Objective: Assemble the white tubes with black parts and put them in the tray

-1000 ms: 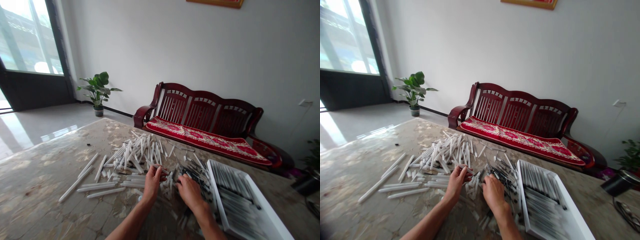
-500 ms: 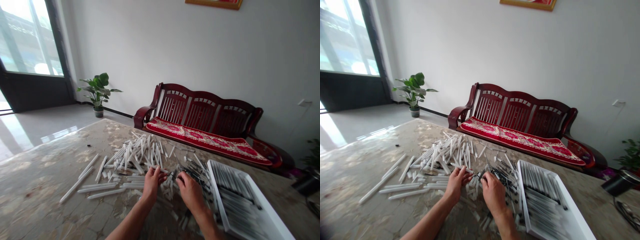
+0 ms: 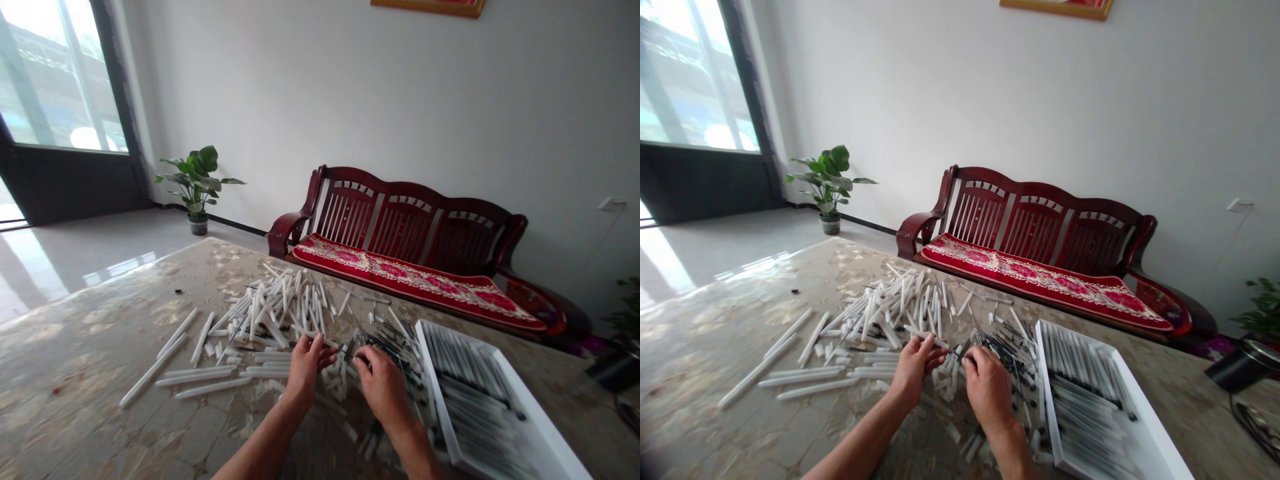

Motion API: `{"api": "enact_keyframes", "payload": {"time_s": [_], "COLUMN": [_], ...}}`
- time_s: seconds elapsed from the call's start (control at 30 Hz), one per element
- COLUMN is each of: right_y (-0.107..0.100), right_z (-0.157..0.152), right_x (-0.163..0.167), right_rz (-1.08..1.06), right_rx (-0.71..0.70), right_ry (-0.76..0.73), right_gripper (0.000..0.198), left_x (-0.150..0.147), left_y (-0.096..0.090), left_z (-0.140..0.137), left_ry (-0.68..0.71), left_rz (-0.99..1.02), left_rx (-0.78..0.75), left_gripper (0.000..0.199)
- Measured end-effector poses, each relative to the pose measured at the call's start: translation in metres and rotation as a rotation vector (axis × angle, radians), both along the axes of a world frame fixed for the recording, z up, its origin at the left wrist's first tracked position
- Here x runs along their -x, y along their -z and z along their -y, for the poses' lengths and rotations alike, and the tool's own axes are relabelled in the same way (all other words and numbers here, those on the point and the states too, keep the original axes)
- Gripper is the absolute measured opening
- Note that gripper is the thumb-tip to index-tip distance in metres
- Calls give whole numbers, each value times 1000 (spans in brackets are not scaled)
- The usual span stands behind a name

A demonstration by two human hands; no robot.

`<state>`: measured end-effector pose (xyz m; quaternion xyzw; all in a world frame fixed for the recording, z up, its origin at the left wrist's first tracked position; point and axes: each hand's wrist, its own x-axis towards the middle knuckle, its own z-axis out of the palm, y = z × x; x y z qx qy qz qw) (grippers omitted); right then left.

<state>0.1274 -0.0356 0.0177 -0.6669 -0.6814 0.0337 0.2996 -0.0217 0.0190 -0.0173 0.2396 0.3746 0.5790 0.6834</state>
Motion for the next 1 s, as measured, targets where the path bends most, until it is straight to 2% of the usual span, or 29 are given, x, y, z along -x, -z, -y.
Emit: {"api": "enact_keyframes", "payload": {"time_s": [0.17, 0.43, 0.6, 0.7, 0.8, 0.9, 0.93, 1.0], "right_y": [-4, -10, -5, -4, -7, -9, -10, -8], "right_z": [0, -3, -10, -14, -19, -26, -27, -26], "right_x": [2, 10, 28, 41, 46, 26, 14, -18], "right_rz": [52, 46, -197, -393, -707, -962, -975, -856], "right_rx": [-18, -137, -248, -310, -267, -203, -182, -94], "right_ry": [-20, -36, -116, -174, -169, -47, 5, 71], "right_gripper": [16, 14, 25, 31, 37, 42, 42, 37], "left_x": [-1, -2, -13, -16, -14, -8, -6, -3], "left_y": [-2, -9, -14, -13, -12, -13, -13, -15], "left_z": [3, 8, 24, 30, 26, 18, 15, 11], "left_ry": [64, 113, 248, 278, 277, 225, 195, 140], "left_rz": [-40, -21, 60, 55, 99, 130, 133, 142], "left_rx": [-14, -30, -28, -25, 16, 101, 120, 137], "left_gripper": [43, 47, 43, 40, 35, 23, 18, 12]}}
